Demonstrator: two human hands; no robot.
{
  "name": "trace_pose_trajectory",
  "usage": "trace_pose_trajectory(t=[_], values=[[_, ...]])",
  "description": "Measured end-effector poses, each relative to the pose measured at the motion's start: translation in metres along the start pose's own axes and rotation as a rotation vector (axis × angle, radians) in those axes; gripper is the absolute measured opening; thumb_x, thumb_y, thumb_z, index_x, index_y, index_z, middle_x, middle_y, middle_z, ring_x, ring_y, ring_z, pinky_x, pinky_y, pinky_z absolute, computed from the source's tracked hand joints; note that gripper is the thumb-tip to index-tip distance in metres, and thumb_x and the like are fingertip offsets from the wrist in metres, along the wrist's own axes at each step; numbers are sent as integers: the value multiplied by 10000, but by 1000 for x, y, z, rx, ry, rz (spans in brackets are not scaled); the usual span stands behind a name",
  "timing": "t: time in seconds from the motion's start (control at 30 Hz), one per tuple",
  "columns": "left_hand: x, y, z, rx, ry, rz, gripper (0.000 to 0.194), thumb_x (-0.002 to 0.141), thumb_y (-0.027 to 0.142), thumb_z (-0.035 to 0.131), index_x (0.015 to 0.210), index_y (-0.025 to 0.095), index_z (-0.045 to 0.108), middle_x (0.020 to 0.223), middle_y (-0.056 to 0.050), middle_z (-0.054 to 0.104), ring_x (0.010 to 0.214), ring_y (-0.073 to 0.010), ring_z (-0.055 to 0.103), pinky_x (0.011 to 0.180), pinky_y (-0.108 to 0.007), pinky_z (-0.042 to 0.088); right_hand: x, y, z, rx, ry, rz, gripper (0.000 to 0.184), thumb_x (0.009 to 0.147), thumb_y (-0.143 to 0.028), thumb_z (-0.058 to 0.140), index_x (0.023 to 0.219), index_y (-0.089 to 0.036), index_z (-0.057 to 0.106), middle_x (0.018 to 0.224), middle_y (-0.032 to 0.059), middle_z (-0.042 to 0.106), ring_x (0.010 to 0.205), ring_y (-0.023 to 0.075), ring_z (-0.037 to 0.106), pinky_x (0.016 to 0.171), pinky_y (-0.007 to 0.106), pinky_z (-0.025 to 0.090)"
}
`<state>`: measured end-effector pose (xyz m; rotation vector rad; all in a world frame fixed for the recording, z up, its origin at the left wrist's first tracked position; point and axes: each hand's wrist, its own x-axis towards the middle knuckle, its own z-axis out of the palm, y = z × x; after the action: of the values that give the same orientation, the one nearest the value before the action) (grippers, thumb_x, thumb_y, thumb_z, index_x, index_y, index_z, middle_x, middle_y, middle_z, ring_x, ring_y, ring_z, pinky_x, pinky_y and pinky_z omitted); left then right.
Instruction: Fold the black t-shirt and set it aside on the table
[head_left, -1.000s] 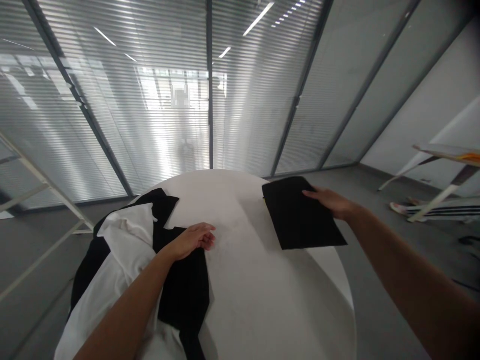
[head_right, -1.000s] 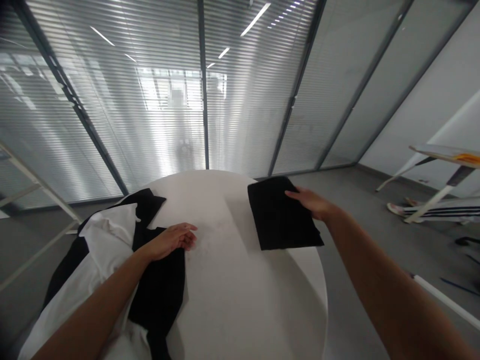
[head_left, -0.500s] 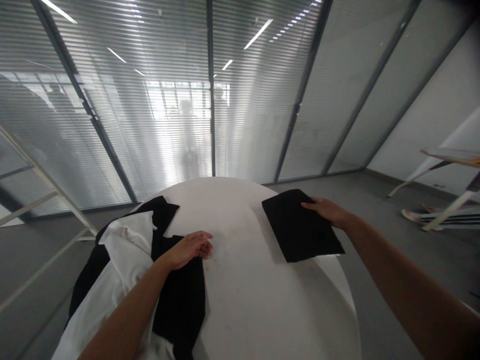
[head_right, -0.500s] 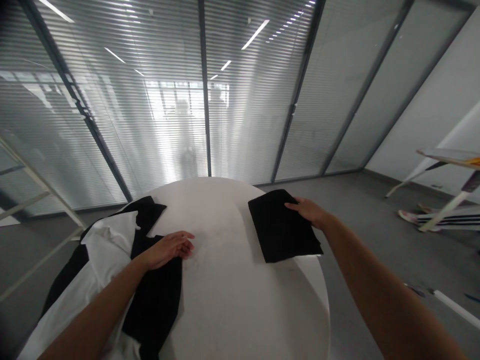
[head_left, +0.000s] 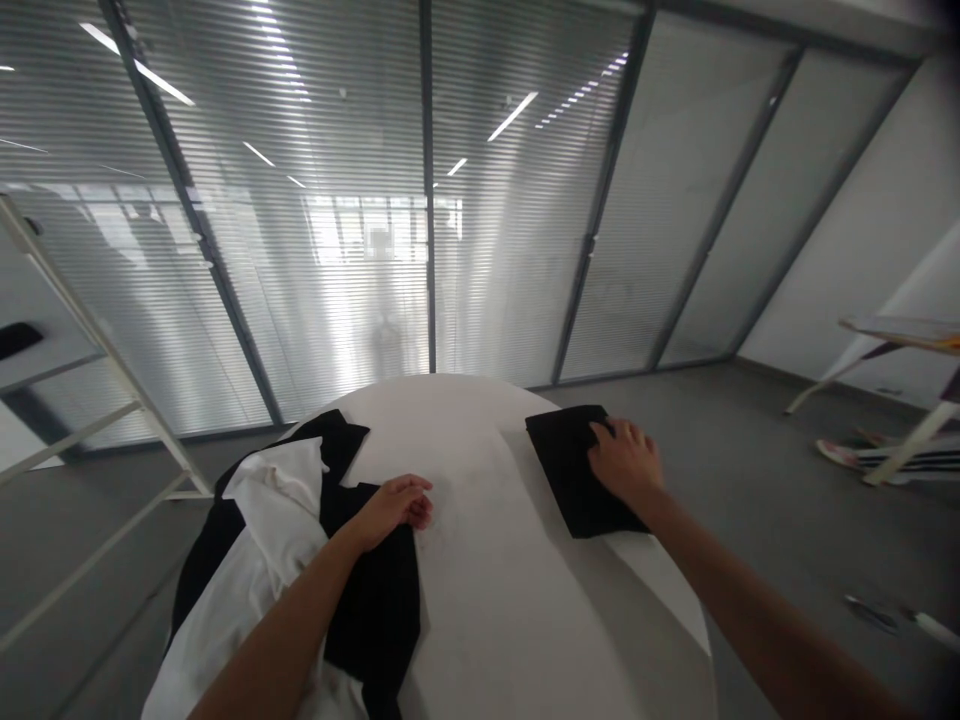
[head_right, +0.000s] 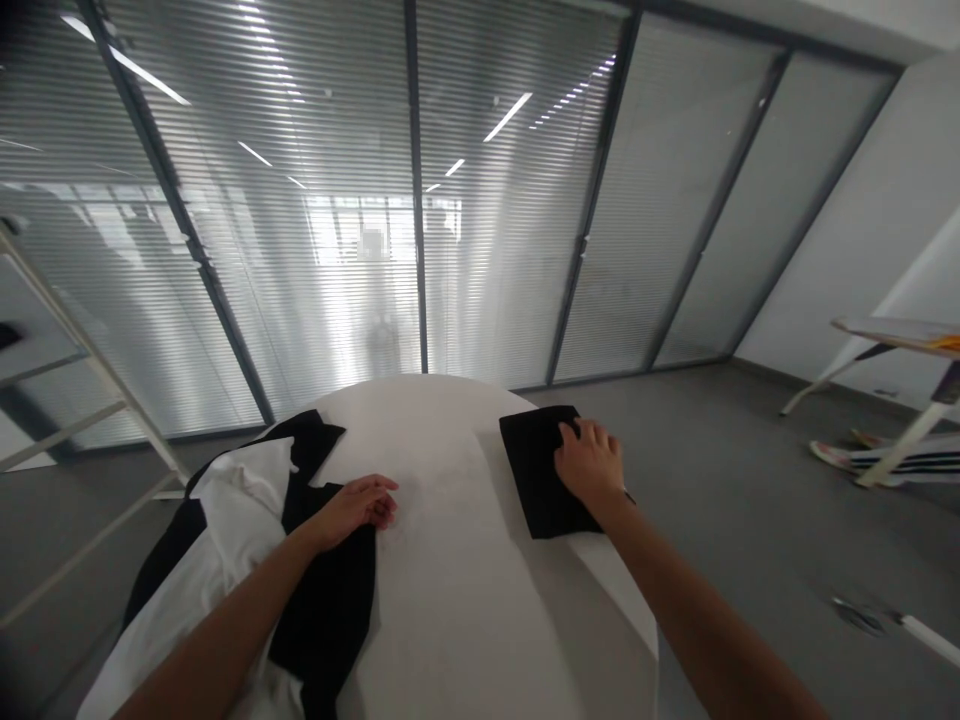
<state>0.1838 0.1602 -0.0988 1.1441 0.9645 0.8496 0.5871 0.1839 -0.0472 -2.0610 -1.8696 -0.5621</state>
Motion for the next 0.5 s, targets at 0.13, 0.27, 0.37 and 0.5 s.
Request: trace_pose_trajectory(t=[0.13,0.27,0.37,0.5], values=[[-5,4,15,201,119,29,300,776,413,616,928,156,593,728,-20,630,599,-139,602,588,-284,463,-18,-46,-17,177,-149,-121,392,917,-267,446,1262,-181,610,1282,139,605,1188,278,531,1007,415,395],[-41,23,28,634,182,231,249,866,316,464,989,174,628,863,-55,675,789,-173,632,711,-300,477,-56,-106,-26,393,-270,-278,376,922,-280,444,1236,-176,623,1222,111,638,1125,225,574,996,332,405],[-82,35,17,1088,336,289,278,886,287,452,1048,199,661,995,-77,683,960,-221,621,888,-362,448,-87,-145,-28,500,-323,-351,370,917,-282,452,1235,-196,621,1191,89,643,1083,212,586,962,313,414],[-124,24,-25,1513,733,97,399,903,372,460,1220,194,624,1185,-151,612,1105,-355,551,906,-522,421,-114,-173,-23,450,-292,-341,313,905,-259,472,1165,-219,642,1149,91,638,1076,245,553,930,357,391]])
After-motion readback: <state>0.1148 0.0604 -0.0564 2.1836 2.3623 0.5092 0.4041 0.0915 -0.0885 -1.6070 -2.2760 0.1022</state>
